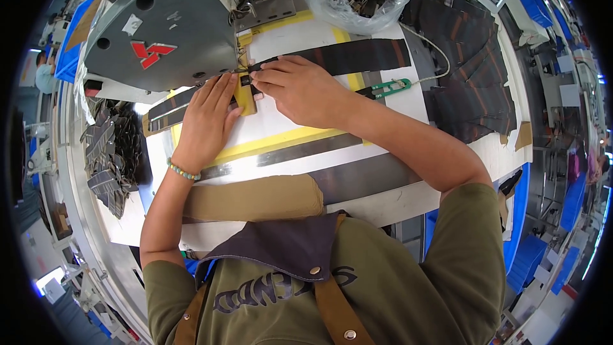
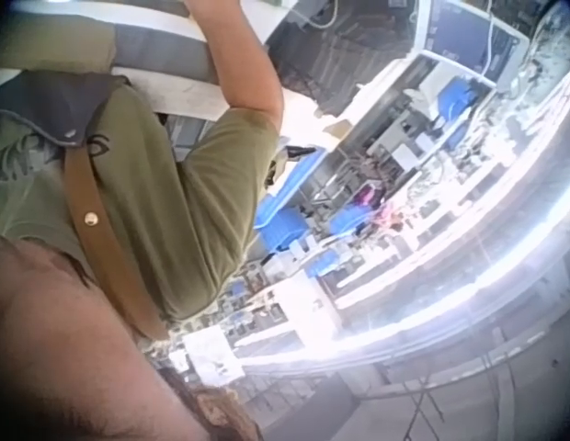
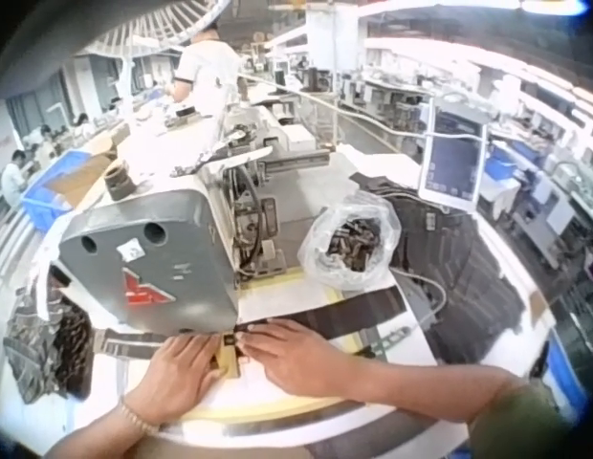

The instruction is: Sewing leather components using an industrial sewing machine.

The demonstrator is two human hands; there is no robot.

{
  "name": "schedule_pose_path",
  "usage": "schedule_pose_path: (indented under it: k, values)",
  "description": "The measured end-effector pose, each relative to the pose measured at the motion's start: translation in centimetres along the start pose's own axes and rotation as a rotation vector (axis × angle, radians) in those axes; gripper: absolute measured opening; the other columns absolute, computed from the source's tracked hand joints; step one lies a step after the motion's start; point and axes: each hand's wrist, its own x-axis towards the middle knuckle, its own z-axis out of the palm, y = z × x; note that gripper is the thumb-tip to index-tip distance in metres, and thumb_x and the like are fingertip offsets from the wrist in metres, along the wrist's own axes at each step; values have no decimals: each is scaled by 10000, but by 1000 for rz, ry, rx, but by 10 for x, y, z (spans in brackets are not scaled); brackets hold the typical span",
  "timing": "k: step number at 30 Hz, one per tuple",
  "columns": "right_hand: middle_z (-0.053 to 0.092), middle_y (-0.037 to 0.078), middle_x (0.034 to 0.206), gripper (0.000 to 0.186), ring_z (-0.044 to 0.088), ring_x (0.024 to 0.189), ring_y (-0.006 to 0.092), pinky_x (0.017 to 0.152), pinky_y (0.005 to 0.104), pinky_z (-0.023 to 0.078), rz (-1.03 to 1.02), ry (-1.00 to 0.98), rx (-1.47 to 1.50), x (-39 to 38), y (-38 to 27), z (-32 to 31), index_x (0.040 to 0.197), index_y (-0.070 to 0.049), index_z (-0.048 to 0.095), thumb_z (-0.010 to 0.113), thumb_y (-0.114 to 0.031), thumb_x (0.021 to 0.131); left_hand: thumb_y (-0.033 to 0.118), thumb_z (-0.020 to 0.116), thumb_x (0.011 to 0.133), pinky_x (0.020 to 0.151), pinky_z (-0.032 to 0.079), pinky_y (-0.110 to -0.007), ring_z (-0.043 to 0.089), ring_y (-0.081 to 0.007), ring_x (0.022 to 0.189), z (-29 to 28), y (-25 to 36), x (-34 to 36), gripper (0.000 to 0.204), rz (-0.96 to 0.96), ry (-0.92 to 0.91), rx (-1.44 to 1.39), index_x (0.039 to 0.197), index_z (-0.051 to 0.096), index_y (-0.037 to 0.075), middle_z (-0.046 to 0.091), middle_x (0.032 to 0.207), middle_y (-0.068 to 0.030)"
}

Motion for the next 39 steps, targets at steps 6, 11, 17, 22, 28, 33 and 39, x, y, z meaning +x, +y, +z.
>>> schedule_pose_path:
  k: [6,11,17,22,28,33,39]
  values:
    - [731,82,1342,450,650,1314,265,1173,423,500,9,-18,14,3,4,-2,1317,9,741,744,-85,877,295,655,1067,1195,443,-509,570,-412,1382,2,-1,4,584,-9,35,-31,1528,564,-51,619,1522,-223]
    - [712,92,1349,419,653,1283,290,1135,432,526,49,4,91,2,5,-3,1308,-2,739,722,-58,894,374,690,1030,1176,444,-514,563,-408,1378,-3,1,3,622,34,5,15,1599,581,150,596,1511,-226]
    - [690,97,1355,386,654,1245,307,1090,439,547,91,25,173,2,5,-2,1286,0,736,705,-38,903,470,693,999,1134,466,-505,582,-390,1325,-5,0,6,687,56,6,50,1618,574,198,605,1444,-213]
    - [686,104,1365,396,651,1246,306,1089,439,546,68,25,99,6,4,-4,1282,20,731,714,-40,891,495,679,1002,1125,473,-501,594,-381,1294,-3,-2,8,692,58,-12,62,1621,572,206,610,1422,-212]
    - [686,108,1375,444,645,1265,294,1110,432,534,33,-17,20,7,1,-8,1301,31,719,732,-58,866,474,701,999,1136,469,-500,596,-384,1300,-2,-3,5,685,60,10,52,1592,586,151,616,1428,-213]
    - [697,126,1371,446,637,1287,287,1132,431,520,37,-31,23,7,2,-7,1304,36,714,723,-60,869,438,747,976,1160,463,-497,598,-383,1334,1,-5,4,738,38,31,14,1555,571,17,635,1467,-213]
    - [707,123,1354,424,638,1289,286,1140,431,513,32,-18,18,8,1,-7,1282,45,718,715,-57,870,418,769,963,1184,462,-477,596,-368,1375,3,-5,2,760,26,45,50,1534,563,-40,645,1499,-203]
